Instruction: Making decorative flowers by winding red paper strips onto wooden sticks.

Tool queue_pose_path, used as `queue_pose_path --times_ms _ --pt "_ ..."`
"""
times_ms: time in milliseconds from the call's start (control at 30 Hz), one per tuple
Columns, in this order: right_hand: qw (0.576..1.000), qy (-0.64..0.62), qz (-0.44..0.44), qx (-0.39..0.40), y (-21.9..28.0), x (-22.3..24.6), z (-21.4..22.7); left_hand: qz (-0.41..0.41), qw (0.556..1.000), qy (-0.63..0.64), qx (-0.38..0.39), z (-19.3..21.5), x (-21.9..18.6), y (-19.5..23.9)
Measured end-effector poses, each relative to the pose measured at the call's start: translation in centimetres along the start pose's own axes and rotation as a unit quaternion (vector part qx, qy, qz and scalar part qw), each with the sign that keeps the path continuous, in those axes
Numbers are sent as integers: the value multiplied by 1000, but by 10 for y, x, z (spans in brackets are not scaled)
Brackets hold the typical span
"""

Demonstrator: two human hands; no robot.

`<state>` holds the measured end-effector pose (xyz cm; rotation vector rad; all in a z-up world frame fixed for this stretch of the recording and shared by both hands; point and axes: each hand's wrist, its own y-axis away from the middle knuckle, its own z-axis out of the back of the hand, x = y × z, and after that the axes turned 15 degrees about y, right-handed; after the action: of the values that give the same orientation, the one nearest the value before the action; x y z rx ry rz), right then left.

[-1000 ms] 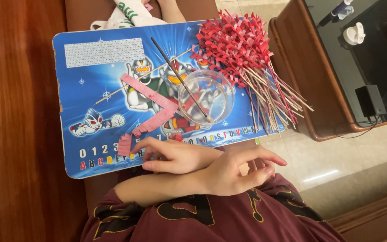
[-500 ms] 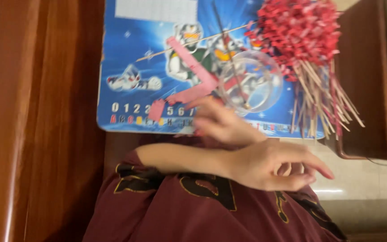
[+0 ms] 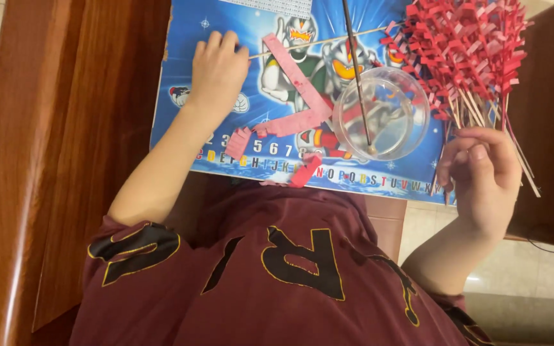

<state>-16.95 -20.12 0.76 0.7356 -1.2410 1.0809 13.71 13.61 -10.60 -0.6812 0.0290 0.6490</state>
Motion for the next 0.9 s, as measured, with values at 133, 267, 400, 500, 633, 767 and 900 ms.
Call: queue_pose_path --times_ms 133,267,400,500,633,767,900 --pt "1000 -10 8 -16 2 -1 -6 16 997 -65 28 1 -7 2" --pt "1000 -10 16 5 0 2 -6 9 995 -95 -9 13 3 -3" --pt "1000 3 9 -10 -2 -3 -2 70 996 41 -30 49 2 -3" --pt "1000 -9 5 -3 -3 -6 0 72 995 36 -60 77 1 0" --pt "1000 -9 0 2 -6 -7 -1 72 992 26 -96 94 11 11" --pt "1000 6 -9 -8 -5 -22 4 154 971 123 -138 98 3 16" --pt "996 82 -15 -6 -7 -18 -2 90 947 284 -123 97 -61 6"
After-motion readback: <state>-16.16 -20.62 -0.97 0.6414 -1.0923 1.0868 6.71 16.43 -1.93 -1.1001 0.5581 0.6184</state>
